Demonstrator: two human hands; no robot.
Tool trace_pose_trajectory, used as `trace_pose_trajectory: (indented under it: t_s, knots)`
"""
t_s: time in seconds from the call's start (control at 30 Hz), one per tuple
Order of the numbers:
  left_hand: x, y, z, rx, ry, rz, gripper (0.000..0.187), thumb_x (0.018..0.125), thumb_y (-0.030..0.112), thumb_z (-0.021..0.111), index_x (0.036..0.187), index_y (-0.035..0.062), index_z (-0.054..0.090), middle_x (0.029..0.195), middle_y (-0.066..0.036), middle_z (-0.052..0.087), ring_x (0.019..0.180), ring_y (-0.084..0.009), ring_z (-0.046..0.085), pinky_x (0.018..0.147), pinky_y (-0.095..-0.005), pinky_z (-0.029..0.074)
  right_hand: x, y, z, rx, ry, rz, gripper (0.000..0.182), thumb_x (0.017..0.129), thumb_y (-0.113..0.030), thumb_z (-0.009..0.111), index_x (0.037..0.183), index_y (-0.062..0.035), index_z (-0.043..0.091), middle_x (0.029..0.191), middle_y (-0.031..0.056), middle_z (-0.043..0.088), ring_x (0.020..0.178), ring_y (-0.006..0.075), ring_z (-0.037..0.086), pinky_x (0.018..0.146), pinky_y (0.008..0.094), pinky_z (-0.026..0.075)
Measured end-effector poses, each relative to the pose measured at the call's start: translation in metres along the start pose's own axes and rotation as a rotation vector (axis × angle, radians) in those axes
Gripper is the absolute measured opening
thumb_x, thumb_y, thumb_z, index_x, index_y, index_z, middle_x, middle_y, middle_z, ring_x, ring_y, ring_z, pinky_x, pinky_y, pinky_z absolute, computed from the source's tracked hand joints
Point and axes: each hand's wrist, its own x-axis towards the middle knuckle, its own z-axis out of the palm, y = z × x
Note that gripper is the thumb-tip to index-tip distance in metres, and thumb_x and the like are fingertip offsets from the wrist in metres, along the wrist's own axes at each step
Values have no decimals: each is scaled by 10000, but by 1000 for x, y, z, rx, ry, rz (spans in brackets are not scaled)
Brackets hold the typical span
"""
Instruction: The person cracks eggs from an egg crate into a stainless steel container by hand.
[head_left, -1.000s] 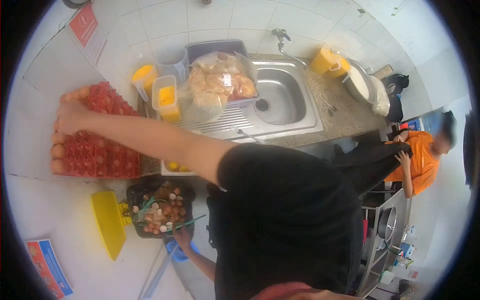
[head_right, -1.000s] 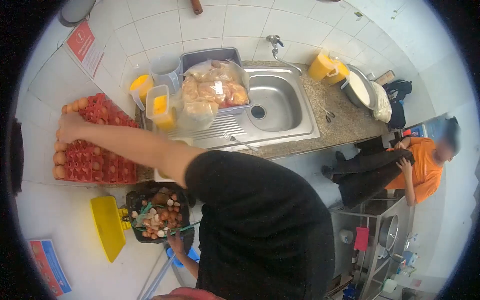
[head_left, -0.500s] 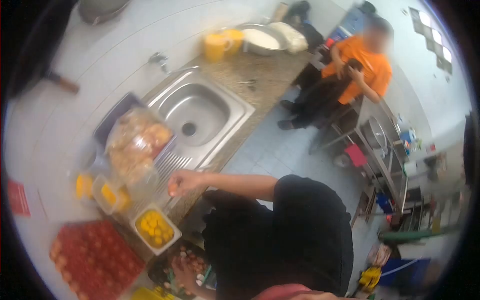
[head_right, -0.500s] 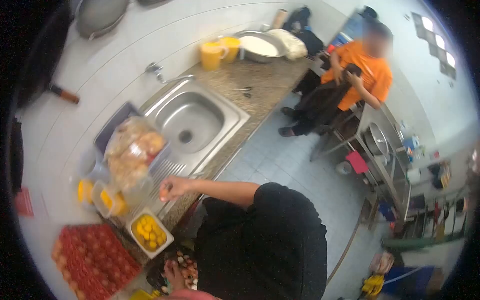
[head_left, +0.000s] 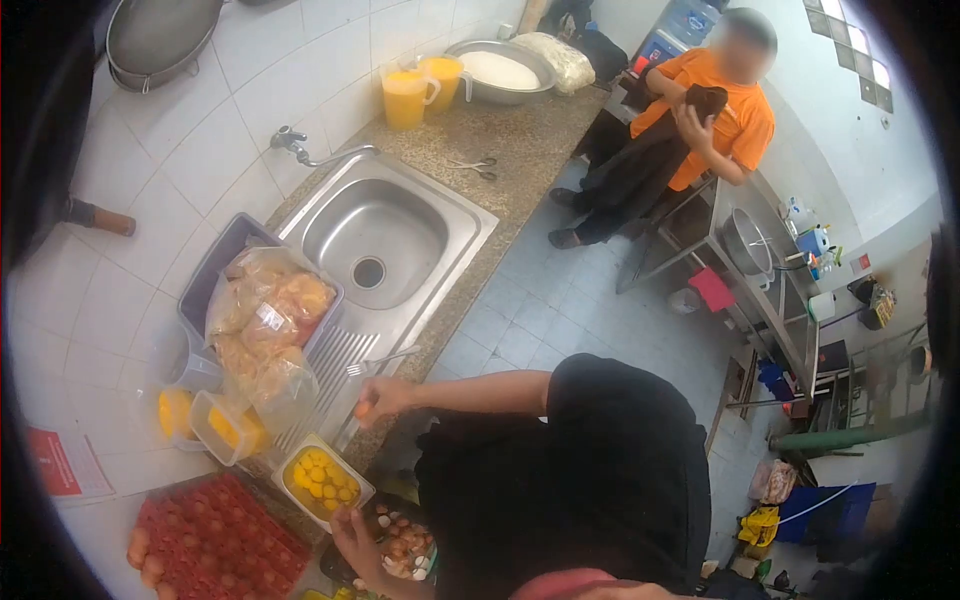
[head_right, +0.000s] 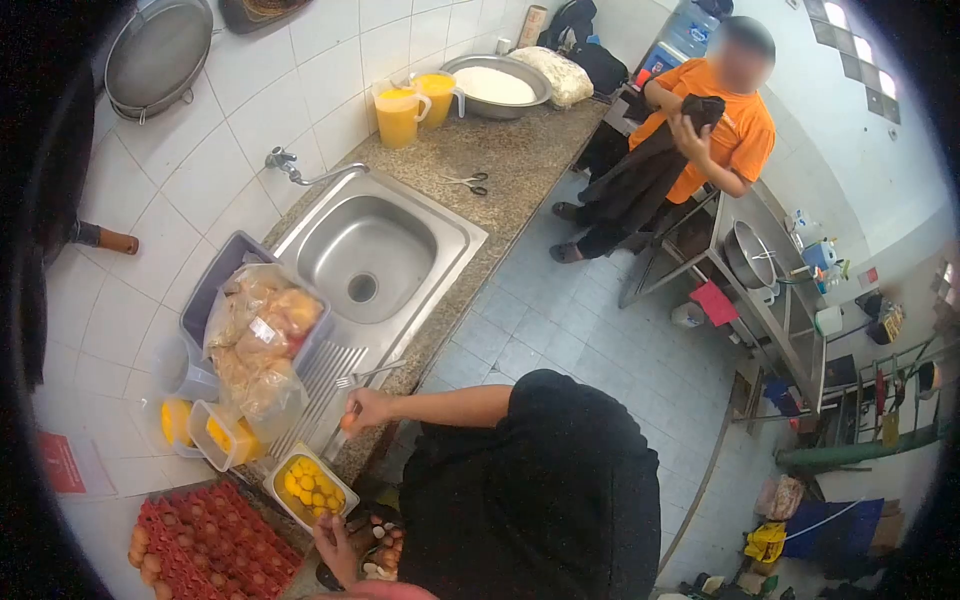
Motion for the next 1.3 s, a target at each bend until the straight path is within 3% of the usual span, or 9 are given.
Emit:
trace_pose_trajectory:
  t_s: [0.2,0.3,0.33,0.37,0.4,0.47,0.6,0.8,1.3]
  knots:
    - [-11,15,16,-91,-50,0,343,1041,241,619,1272,-9,578,1069,-69,645,986,-167,609,912,-316,483,14,6,10,33,-161,52,687,605,-355,987,1073,-16,615,1002,133,691,919,242,678,828,378,557]
    - [-21,42,17,-64,-59,-131,338,1039,249,619,1278,12,587,1038,-65,668,929,-155,628,841,-309,507,4,-21,11,-36,-135,189,450,722,-231,904,1066,-36,687,985,117,734,868,190,684,763,363,570]
    - [-22,38,19,-42,-2,-138,335,1036,256,620,1274,23,583,997,-65,672,862,-146,636,782,-301,521,29,12,17,-54,-307,162,498,718,-289,914,1051,-6,675,995,134,716,928,225,688,818,364,568]
    - [-22,34,22,-20,55,-145,333,1033,262,622,1271,33,578,956,-64,676,795,-136,644,723,-293,534,19,11,16,-232,-55,-52,476,750,-277,893,1073,-5,673,1002,127,723,900,215,696,791,351,574]
    - [-21,0,24,41,126,23,352,1022,247,638,1294,30,578,1058,-89,703,932,-167,676,834,-318,543,15,8,14,-192,-82,-54,505,767,-269,887,1131,-7,655,996,131,719,864,221,699,780,347,576]
    - [-25,28,27,-16,124,-123,340,1012,225,649,1280,24,588,1108,-99,706,1052,-182,671,922,-331,527,12,5,2,-387,-35,-424,564,788,-242,871,1228,-6,607,983,141,714,869,242,709,788,372,576]
    - [-29,40,34,-51,195,-52,332,1001,199,664,1269,15,595,1117,-95,697,1041,-171,665,912,-322,527,3,-8,3,-595,-2,-541,531,804,-237,847,1251,-54,624,1022,193,713,851,363,686,769,429,561]
    - [-25,25,50,-159,298,-6,313,998,176,664,1255,10,599,1092,-82,690,1029,-155,656,918,-304,518,5,-16,15,-610,-174,-826,508,817,-175,811,1255,-7,616,1101,220,687,998,408,621,870,478,520]
    - [-32,31,59,-302,430,-5,295,1013,145,635,1267,7,585,1130,-79,667,1089,-157,634,965,-310,504,16,-4,30,-640,-295,-948,461,831,-146,794,1216,9,592,1165,219,667,1039,438,612,900,481,513]
